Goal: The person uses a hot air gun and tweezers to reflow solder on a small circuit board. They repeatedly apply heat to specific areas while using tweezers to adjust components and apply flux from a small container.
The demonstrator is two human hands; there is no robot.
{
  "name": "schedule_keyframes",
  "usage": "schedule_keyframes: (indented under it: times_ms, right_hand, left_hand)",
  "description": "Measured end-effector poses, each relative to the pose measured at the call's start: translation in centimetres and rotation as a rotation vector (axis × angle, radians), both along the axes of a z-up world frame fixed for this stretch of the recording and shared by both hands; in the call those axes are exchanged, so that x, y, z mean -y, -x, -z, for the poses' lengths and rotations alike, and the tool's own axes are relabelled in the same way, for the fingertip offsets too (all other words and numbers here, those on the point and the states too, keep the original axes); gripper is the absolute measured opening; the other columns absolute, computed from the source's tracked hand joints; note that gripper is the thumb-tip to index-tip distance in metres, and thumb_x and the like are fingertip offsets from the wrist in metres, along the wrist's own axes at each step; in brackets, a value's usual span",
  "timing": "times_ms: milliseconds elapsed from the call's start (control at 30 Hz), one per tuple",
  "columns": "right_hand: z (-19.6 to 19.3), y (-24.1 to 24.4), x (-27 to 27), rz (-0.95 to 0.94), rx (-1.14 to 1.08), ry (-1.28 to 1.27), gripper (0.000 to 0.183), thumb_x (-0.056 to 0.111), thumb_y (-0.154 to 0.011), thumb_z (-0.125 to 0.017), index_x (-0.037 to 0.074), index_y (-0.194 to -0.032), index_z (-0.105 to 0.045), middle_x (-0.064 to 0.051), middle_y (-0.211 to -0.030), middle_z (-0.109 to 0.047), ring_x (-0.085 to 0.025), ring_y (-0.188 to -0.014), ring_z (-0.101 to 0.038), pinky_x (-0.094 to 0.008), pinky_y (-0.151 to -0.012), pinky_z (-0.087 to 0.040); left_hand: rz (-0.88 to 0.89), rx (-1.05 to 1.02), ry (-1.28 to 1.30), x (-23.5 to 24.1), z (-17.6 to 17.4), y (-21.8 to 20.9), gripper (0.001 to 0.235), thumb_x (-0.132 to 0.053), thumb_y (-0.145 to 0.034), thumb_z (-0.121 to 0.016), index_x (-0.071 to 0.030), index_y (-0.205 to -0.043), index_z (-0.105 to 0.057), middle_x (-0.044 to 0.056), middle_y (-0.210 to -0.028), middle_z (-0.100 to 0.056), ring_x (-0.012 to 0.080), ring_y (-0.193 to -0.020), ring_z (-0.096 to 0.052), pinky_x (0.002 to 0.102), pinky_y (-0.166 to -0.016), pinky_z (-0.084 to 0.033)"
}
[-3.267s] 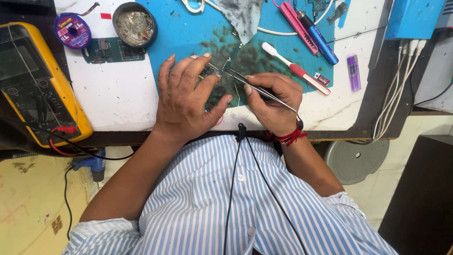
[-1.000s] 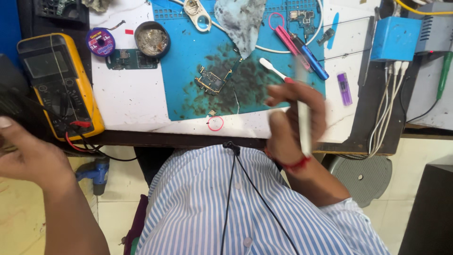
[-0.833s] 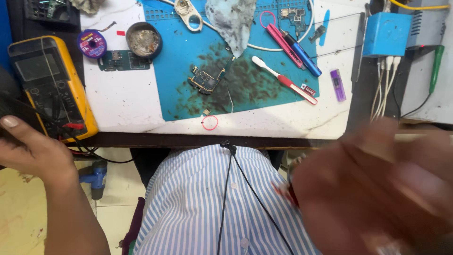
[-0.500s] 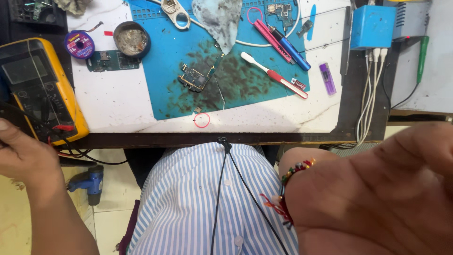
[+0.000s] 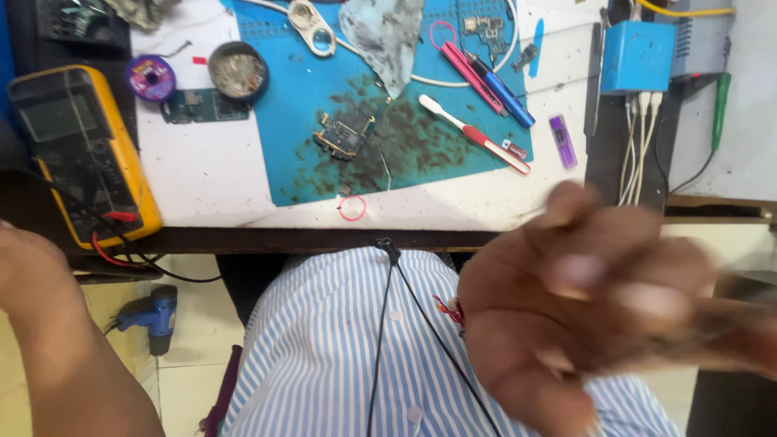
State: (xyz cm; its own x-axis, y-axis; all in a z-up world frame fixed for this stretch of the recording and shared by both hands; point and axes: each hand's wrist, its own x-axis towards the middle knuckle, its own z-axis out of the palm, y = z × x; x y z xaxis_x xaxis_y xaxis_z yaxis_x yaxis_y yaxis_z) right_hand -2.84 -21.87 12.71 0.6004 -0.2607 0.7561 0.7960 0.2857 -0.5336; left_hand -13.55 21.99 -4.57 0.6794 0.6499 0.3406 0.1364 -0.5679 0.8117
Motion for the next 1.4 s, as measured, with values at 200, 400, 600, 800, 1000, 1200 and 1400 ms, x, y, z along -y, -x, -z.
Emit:
schedule_keyframes:
  times_ms: [200, 400, 600, 800, 1000, 1200, 1400]
  right_hand:
    - [3.1, -2.1, -1.5, -0.317, 0.041, 0.570, 0.047, -0.007, -0.093, -0.056, 0.014, -0.135, -0.051, -0.019, -0.120, -0.063, -0.022, -0.091, -0.070, -0.038, -0.070, -0.063]
    - [4.9, -3.7, -5.6, -0.192, 0.270, 1.054, 0.036, 0.006, -0.087, -0.079, 0.007, -0.122, -0.070, -0.025, -0.132, -0.066, -0.024, -0.078, -0.070, -0.038, -0.068, -0.056]
    - [5.1, -4.2, -6.4, 0.006, 0.116, 1.134, 0.031, 0.003, -0.088, -0.078, 0.007, -0.118, -0.071, -0.015, -0.129, -0.070, -0.021, -0.081, -0.071, -0.035, -0.067, -0.053]
    - [4.3, -6.4, -6.4, 0.127, 0.058, 1.094, 0.030, 0.003, -0.091, -0.079, 0.008, -0.119, -0.069, -0.010, -0.128, -0.071, -0.023, -0.089, -0.073, -0.034, -0.072, -0.056]
    - [2.7, -5.5, -9.0, -0.011, 0.090, 0.989, 0.034, 0.016, -0.091, -0.083, 0.008, -0.121, -0.070, -0.014, -0.127, -0.069, -0.022, -0.086, -0.074, -0.033, -0.071, -0.057]
    - [4.0, -4.8, -7.8, -0.076, 0.010, 0.958, 0.024, 0.021, -0.102, -0.073, 0.008, -0.120, -0.065, -0.019, -0.128, -0.068, -0.028, -0.087, -0.075, -0.036, -0.072, -0.058]
    - [9.4, -4.7, -0.9, -0.125, -0.508, 0.524, 0.032, 0.025, -0.114, -0.048, 0.009, -0.142, -0.051, -0.019, -0.129, -0.069, -0.020, -0.091, -0.072, -0.031, -0.081, -0.060]
  left_hand:
    - [0.076, -0.071, -0.180, 6.4, -10.6, -2.9, 0.023, -0.023, -0.116, -0.051, 0.000, -0.117, -0.053, 0.012, -0.092, -0.067, 0.0244, -0.077, -0.066, 0.037, -0.068, -0.051]
    - [0.527, -0.369, -0.134, 16.6, -15.5, -6.2, 0.024, -0.023, -0.109, -0.057, -0.003, -0.121, -0.054, 0.012, -0.085, -0.069, 0.0296, -0.074, -0.070, 0.041, -0.063, -0.051]
    - [0.534, -0.144, -0.375, 19.2, -15.3, -5.7, 0.030, -0.024, -0.105, -0.063, -0.003, -0.124, -0.053, 0.011, -0.089, -0.069, 0.0310, -0.075, -0.066, 0.050, -0.072, -0.048]
    - [0.936, 0.092, -0.248, 20.5, -10.5, -1.8, 0.024, -0.036, -0.094, -0.072, -0.021, -0.108, -0.059, 0.004, -0.084, -0.069, 0.0249, -0.074, -0.066, 0.044, -0.068, -0.051]
    - [0.592, 0.317, 0.363, 21.9, -7.8, -7.6, 0.086, -0.069, -0.100, -0.058, -0.002, -0.149, -0.036, 0.010, -0.154, -0.041, 0.0210, -0.141, -0.049, 0.038, -0.122, -0.042]
    - [0.534, 0.623, 0.320, 20.6, -10.9, -12.8, 0.059, -0.047, -0.105, -0.059, -0.007, -0.143, -0.038, 0.010, -0.129, -0.052, 0.0217, -0.120, -0.057, 0.038, -0.115, -0.045]
    - [0.610, 0.780, 0.346, 17.0, -12.4, -15.8, 0.036, -0.025, -0.110, -0.061, -0.012, -0.137, -0.040, 0.010, -0.104, -0.062, 0.0224, -0.099, -0.065, 0.038, -0.107, -0.049]
